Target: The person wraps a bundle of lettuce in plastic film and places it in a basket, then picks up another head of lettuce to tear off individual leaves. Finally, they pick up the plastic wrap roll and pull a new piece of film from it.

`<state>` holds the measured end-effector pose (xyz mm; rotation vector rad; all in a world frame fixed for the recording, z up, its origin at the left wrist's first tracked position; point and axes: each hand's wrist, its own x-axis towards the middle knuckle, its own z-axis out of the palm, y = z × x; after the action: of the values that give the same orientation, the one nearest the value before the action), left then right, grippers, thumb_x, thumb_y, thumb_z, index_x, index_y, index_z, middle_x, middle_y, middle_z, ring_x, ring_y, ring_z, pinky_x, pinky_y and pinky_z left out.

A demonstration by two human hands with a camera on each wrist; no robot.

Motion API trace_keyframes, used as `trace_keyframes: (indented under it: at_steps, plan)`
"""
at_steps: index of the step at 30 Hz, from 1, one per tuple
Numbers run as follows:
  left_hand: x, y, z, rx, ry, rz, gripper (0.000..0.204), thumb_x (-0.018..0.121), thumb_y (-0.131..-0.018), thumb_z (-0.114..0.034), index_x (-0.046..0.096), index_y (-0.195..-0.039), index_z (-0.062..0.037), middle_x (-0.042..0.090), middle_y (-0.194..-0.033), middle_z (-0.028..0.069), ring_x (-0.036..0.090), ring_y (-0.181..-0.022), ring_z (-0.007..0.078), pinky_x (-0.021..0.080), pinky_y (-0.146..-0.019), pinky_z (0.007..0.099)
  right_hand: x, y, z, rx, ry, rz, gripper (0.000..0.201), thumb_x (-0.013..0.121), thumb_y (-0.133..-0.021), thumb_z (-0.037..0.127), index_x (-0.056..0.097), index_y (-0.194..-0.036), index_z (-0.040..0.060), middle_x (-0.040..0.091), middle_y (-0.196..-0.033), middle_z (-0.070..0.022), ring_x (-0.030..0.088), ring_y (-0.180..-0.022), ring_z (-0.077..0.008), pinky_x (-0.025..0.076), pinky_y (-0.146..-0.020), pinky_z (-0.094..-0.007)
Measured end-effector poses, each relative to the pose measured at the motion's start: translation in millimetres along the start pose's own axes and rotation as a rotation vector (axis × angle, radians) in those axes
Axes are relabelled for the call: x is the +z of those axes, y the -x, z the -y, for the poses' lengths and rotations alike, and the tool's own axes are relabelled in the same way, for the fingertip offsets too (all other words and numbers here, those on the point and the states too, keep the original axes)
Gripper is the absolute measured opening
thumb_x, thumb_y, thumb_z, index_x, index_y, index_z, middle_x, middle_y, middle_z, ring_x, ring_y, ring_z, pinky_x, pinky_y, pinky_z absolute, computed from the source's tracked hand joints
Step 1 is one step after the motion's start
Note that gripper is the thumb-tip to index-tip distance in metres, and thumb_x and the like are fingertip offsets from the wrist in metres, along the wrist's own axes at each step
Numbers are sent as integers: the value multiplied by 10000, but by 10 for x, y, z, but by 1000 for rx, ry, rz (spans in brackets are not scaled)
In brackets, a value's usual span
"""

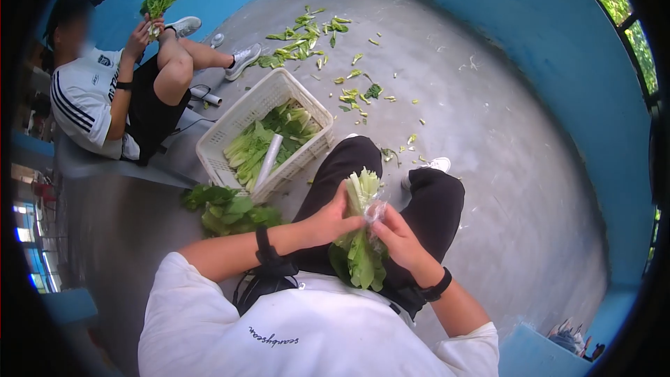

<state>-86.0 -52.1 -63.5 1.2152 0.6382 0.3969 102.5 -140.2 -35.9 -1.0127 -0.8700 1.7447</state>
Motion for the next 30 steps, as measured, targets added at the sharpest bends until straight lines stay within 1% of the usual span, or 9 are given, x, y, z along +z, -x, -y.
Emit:
trace_keyframes:
  at_steps: [3, 6, 10, 13, 17, 19, 24, 28, 30]
  plan:
    - [81, -78, -80, -23, 140, 51, 789, 682, -940, -185, 148, -1509, -68, 363, -1427, 127, 346, -1381, 206, 315, -1154, 376, -81, 75, 24, -13, -46, -24, 348, 507, -1063, 205, 485, -1380, 63, 546, -1178, 38, 498, -1043, -54, 415, -927, -250]
    - [99, -144, -38, 22, 31, 73, 912, 674, -940, -192, 19, -1568, -95, 279, -1529, 110, 278, -1444, 207, 255, -1189, 377, -156, 35, 19, -48, -114, -5, 347, 503, -1062, 191, 476, -1380, 53, 546, -1194, 23, 509, -1082, -67, 416, -966, -266]
    - [178, -176, -102, 56, -1, 64, 889, 748, -897, -274, 146, -1521, -77, 364, -1444, 139, 353, -1389, 219, 317, -1151, 379, -153, 178, 99, -29, -160, -66, 336, 486, -1062, 165, 465, -1372, 36, 549, -1228, -7, 513, -1123, -84, 414, -1000, -276]
    - [237, -217, -206, -40, 91, 83, 859, 799, -862, -228, 215, -1474, -81, 427, -1393, 118, 403, -1351, 200, 337, -1137, 373, -162, 204, 132, -51, -64, -108, 331, 465, -1067, 151, 461, -1374, 27, 553, -1239, -18, 513, -1142, -90, 416, -1008, -283]
    - [192, -272, -203, 2, -1, 122, 870, 799, -852, -204, 229, -1496, -79, 427, -1417, 110, 428, -1338, 199, 350, -1130, 362, -141, 225, 218, -89, 46, -152, 211, 484, -1056, 150, 502, -1237, 43, 577, -1154, -36, 568, -1042, -107, 482, -912, -303]
    - [146, -293, -269, -59, 86, 151, 885, 797, -843, -189, 226, -1511, -74, 438, -1417, 119, 435, -1337, 202, 357, -1128, 365, -118, 277, 264, -83, 74, -190, 160, 483, -1055, 147, 507, -1178, 48, 578, -1106, -43, 576, -990, -114, 489, -883, -306]
    - [8, -335, -351, -300, 447, 219, 915, 760, -846, -141, 189, -1558, -76, 448, -1449, 93, 444, -1349, 189, 362, -1136, 361, -228, 312, 278, -274, -109, -237, 103, 476, -1062, 142, 501, -1086, 44, 563, -1020, -41, 558, -927, -117, 477, -864, -299]
    - [27, -361, -226, -71, 184, 74, 722, 706, -882, -107, 317, -1490, -72, 588, -1258, 104, 592, -1153, 190, 470, -1005, 342, -254, 288, 205, -358, -253, -194, 105, 470, -1061, 138, 504, -1092, 44, 560, -1030, -48, 563, -930, -128, 477, -868, -312]
    - [36, -361, -206, -33, 48, 65, 701, 705, -883, -116, 332, -1474, -65, 600, -1242, 117, 607, -1134, 202, 480, -986, 346, -213, 284, 183, -356, -204, -186, 103, 467, -1058, 132, 508, -1097, 45, 560, -1031, -49, 565, -932, -130, 477, -868, -316]
